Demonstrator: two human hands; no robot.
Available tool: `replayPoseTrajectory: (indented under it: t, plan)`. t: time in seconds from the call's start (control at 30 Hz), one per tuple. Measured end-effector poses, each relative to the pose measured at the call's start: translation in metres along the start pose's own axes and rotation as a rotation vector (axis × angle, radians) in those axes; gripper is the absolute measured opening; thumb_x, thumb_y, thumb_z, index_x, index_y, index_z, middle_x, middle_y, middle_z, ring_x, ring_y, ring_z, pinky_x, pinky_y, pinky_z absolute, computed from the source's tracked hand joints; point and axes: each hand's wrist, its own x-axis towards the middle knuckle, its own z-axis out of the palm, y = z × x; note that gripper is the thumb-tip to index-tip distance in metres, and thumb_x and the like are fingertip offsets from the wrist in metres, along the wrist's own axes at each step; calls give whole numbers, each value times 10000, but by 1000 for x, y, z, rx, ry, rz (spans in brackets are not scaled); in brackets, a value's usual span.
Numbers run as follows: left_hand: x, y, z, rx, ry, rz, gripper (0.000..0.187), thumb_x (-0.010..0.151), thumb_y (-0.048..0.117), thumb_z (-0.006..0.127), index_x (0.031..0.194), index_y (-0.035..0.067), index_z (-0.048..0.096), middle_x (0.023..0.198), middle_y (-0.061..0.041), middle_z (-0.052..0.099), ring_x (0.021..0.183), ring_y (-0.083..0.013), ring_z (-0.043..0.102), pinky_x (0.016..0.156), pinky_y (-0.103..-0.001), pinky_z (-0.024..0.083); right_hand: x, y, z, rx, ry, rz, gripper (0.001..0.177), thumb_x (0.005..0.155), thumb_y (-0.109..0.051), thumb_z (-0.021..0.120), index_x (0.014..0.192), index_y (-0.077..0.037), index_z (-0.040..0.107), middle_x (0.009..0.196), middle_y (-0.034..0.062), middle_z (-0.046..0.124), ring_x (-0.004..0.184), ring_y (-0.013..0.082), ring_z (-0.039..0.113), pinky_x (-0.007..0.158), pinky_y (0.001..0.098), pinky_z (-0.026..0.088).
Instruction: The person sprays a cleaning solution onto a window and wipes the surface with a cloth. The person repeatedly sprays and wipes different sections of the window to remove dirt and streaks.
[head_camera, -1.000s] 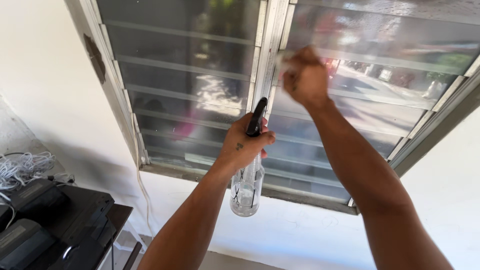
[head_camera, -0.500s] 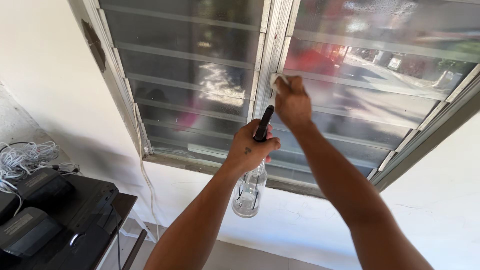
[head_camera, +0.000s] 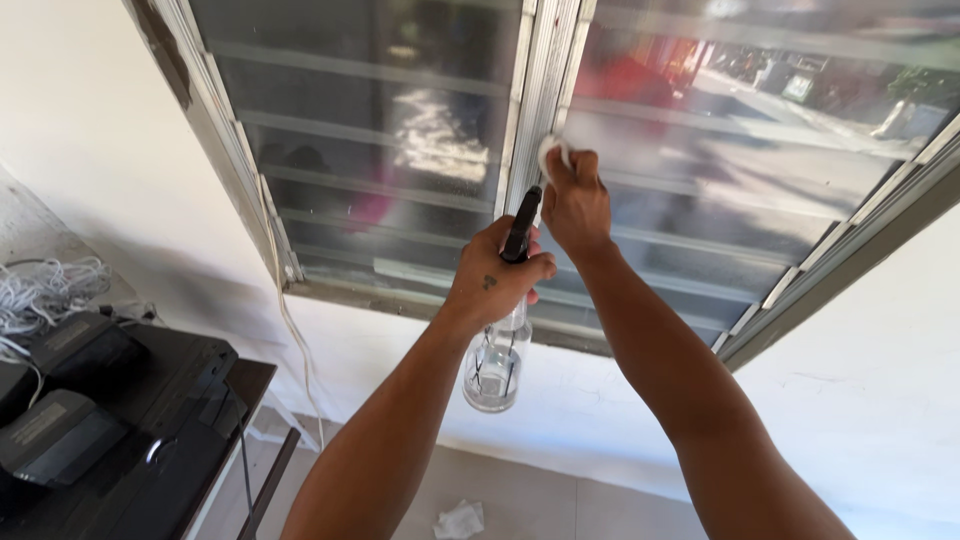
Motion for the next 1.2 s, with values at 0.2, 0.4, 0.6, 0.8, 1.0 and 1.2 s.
replayPoseTrajectory:
  t: [0.2,0.4,0.6,0.8,1.0,1.2]
  plan:
    - [-8,-21,-3,22,-56,3,396,719,151,780,1061,18,630,820,-32,656,681,-128,698,505,-295,569,-49,-3,-2,94,-55,153,398,861,36,667,1246,-63,685,1095,178,564,772,336,695,666,407,614]
    - [-5,-38,-1,-21,-58,-33,362,737,123,779,1037,-17,630,838,-41,607,666,-132,645,515,-300,575,-71,4,37,23,-41,135,438,821,40,667,1244,-74,682,1133,182,569,871,367,696,705,442,609]
    - [-10,-40,-6,55,-62,-82,394,702,140,782,1047,15,639,869,-27,634,675,-130,663,507,-298,572,-80,-8,15,56,-201,223,446,775,16,693,1214,-60,695,1054,202,557,782,364,675,652,464,600]
    - [-10,-43,-5,3,-79,-103,386,717,125,769,1057,1,634,877,-42,625,697,-134,686,515,-296,580,-43,1,21,61,23,140,408,881,59,658,1275,-46,672,1148,192,566,869,341,703,716,395,633]
    - [-11,-52,-9,-40,-77,-99,302,755,123,772,983,8,610,797,-70,622,600,-159,624,495,-303,530,-116,-13,47,56,-121,251,442,818,79,634,1223,-91,683,1119,190,564,860,329,718,709,390,645]
    - [-15,-63,-6,31,-68,-136,274,744,130,764,965,46,624,823,-29,619,627,-123,648,506,-289,568,-143,-16,51,109,-122,381,431,866,68,636,1260,-102,684,1124,187,566,831,343,710,660,407,626]
